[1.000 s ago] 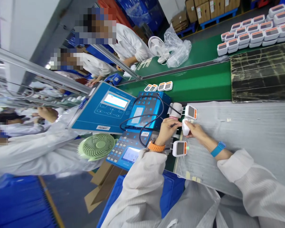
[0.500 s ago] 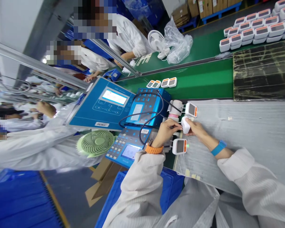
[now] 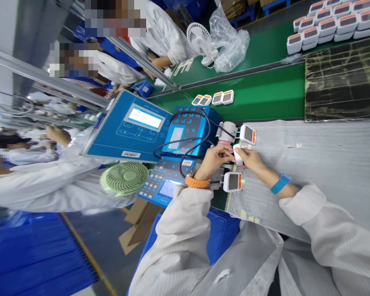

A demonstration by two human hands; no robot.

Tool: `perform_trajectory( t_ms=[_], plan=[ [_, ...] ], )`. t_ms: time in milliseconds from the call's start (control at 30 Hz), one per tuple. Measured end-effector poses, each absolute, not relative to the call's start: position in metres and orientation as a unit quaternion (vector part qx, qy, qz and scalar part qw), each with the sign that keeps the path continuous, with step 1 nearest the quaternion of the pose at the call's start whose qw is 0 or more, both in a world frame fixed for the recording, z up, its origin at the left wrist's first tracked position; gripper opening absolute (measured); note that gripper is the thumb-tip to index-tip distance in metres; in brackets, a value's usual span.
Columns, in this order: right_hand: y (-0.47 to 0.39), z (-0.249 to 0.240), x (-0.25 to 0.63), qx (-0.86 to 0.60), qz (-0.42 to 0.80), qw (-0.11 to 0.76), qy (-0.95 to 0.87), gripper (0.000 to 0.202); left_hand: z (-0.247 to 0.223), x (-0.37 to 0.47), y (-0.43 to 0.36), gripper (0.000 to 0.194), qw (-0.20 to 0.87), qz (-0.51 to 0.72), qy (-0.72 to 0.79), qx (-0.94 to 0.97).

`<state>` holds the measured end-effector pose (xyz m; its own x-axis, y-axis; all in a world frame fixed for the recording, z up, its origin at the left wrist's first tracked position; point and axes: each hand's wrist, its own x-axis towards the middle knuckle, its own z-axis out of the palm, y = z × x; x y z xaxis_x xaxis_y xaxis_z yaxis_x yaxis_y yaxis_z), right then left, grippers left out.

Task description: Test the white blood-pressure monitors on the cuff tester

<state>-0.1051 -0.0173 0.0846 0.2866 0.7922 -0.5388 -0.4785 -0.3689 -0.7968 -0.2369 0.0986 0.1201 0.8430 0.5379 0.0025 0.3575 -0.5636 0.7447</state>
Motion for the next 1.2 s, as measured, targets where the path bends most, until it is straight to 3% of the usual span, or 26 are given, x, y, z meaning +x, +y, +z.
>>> perform_trajectory(
  t_ms=[67, 100, 233, 367, 467, 567, 700, 767, 867, 1000, 1200],
  plan=[
    [-0.017, 0.081, -0.112, -0.594, 0.564, 0.551, -0.16, 0.04, 0.125, -0.238, 0.101, 0.071, 0.36, 0.095, 0.239, 0.897],
    [-0.017, 0.079, -0.115, -0.6, 0.549, 0.552, -0.182, 0.046, 0.127, -0.238, 0.102, 0.08, 0.332, 0.082, 0.229, 0.912],
    [-0.031, 0.066, -0.118, -0.644, 0.451, 0.523, -0.329, 0.049, 0.129, -0.241, 0.109, 0.066, 0.24, 0.031, 0.229, 0.943],
    [-0.066, 0.055, -0.111, -0.693, 0.324, 0.455, -0.455, 0.037, 0.132, -0.257, 0.1, 0.077, 0.189, 0.016, 0.259, 0.947],
    [-0.089, 0.055, -0.115, -0.665, 0.321, 0.399, -0.544, 0.048, 0.141, -0.281, 0.076, 0.058, 0.118, 0.024, 0.283, 0.951],
    [-0.093, 0.062, -0.127, -0.649, 0.307, 0.35, -0.602, 0.068, 0.142, -0.302, 0.05, 0.039, 0.125, -0.013, 0.252, 0.959],
    [-0.083, 0.073, -0.14, -0.642, 0.322, 0.32, -0.617, 0.067, 0.121, -0.31, 0.034, 0.021, 0.113, -0.055, 0.296, 0.947],
    [-0.083, 0.076, -0.135, -0.641, 0.361, 0.354, -0.578, 0.067, 0.112, -0.31, 0.033, 0.019, 0.083, -0.042, 0.326, 0.941],
    [-0.09, 0.075, -0.109, -0.619, 0.423, 0.483, -0.452, 0.071, 0.107, -0.308, 0.028, 0.016, 0.044, 0.015, 0.307, 0.951],
    [-0.103, 0.076, -0.046, -0.503, 0.551, 0.619, -0.244, 0.069, 0.104, -0.309, 0.005, 0.039, -0.059, 0.135, 0.289, 0.946],
    [-0.123, 0.083, 0.053, -0.493, 0.454, 0.738, -0.077, 0.041, 0.06, -0.321, -0.012, 0.029, -0.103, 0.296, 0.254, 0.915]
  ],
)
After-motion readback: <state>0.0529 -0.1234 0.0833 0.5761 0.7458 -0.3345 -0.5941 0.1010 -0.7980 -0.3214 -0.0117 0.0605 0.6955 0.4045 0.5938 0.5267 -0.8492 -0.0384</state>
